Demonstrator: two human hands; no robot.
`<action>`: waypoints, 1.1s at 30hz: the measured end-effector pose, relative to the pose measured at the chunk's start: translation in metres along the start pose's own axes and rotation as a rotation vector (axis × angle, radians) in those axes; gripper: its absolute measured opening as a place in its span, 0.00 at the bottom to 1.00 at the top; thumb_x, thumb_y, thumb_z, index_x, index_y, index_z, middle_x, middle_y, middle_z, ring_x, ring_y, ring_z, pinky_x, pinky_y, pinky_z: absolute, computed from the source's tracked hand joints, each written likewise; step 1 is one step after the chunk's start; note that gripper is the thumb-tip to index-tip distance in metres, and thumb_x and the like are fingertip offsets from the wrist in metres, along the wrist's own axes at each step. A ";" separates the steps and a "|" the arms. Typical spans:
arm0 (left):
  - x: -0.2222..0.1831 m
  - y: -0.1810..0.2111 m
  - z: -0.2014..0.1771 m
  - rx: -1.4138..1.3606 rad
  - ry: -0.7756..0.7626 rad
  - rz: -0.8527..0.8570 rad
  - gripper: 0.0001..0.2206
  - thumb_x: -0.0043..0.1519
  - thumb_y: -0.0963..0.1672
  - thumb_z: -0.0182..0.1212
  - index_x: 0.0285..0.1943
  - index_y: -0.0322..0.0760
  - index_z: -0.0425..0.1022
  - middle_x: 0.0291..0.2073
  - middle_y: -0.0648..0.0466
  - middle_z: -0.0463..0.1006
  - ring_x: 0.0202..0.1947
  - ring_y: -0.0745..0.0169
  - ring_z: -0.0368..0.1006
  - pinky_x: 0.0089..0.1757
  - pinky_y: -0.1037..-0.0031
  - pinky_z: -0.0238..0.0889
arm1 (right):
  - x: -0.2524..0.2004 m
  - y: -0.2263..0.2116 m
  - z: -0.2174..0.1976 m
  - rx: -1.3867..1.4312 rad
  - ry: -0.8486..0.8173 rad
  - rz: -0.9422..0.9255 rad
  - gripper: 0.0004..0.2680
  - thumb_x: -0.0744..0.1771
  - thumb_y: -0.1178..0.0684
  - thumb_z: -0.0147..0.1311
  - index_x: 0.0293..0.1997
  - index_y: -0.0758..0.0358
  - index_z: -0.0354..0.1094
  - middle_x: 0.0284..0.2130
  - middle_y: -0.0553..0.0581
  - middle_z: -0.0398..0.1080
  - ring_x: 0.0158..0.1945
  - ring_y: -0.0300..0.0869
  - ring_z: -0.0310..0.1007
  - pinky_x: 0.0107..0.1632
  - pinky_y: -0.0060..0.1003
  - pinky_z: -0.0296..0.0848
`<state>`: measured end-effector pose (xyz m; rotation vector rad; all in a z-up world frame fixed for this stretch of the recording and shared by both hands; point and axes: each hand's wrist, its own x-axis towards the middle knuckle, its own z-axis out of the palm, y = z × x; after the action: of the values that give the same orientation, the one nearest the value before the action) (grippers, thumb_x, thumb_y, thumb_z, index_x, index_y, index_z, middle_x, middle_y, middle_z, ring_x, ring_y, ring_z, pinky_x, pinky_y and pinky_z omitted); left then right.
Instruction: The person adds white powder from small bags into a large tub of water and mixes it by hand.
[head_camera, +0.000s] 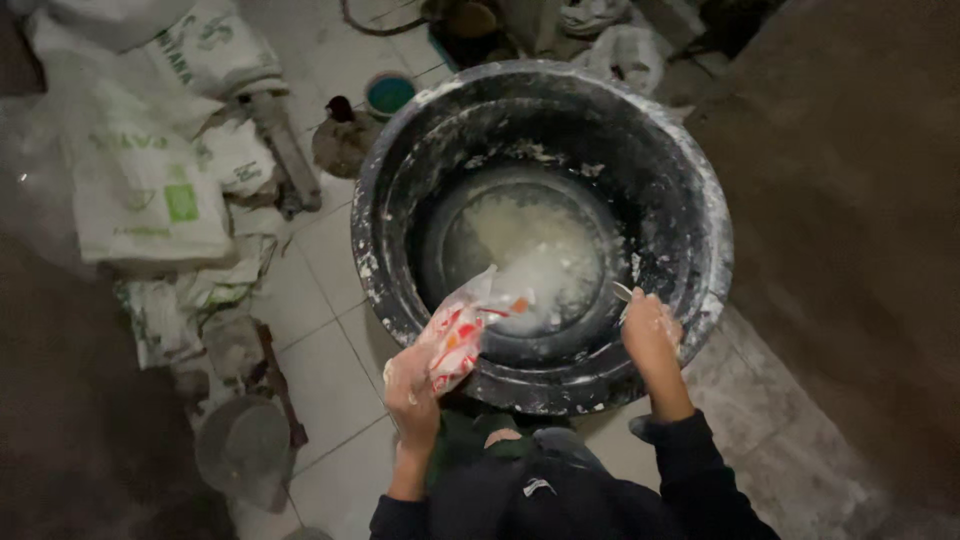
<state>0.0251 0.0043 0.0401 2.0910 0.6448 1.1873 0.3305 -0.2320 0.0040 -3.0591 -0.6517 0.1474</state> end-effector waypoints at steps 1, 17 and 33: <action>0.000 -0.003 0.002 -0.034 -0.002 -0.019 0.11 0.72 0.44 0.52 0.52 0.33 0.79 0.46 0.46 0.82 0.48 0.47 0.78 0.51 0.63 0.68 | -0.003 0.000 0.002 0.106 0.052 -0.016 0.10 0.69 0.56 0.46 0.57 0.60 0.68 0.43 0.66 0.72 0.47 0.61 0.75 0.45 0.58 0.74; 0.014 -0.141 -0.022 -0.335 0.000 -0.303 0.15 0.74 0.45 0.50 0.49 0.23 0.77 0.40 0.48 0.80 0.40 0.62 0.75 0.44 0.70 0.69 | -0.122 -0.055 0.079 0.492 0.133 0.137 0.08 0.68 0.53 0.53 0.49 0.64 0.69 0.33 0.59 0.72 0.38 0.53 0.76 0.39 0.49 0.74; 0.080 -0.153 0.003 -0.853 -0.527 -0.447 0.12 0.70 0.45 0.49 0.42 0.32 0.75 0.30 0.54 0.80 0.31 0.67 0.78 0.34 0.75 0.71 | -0.081 -0.187 0.099 1.549 0.050 -0.419 0.20 0.68 0.37 0.58 0.51 0.68 0.73 0.45 0.59 0.74 0.50 0.45 0.76 0.55 0.39 0.75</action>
<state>0.0502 0.1613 -0.0282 1.3316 0.2509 0.4748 0.1716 -0.0954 -0.0815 -1.4217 -0.6591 0.3444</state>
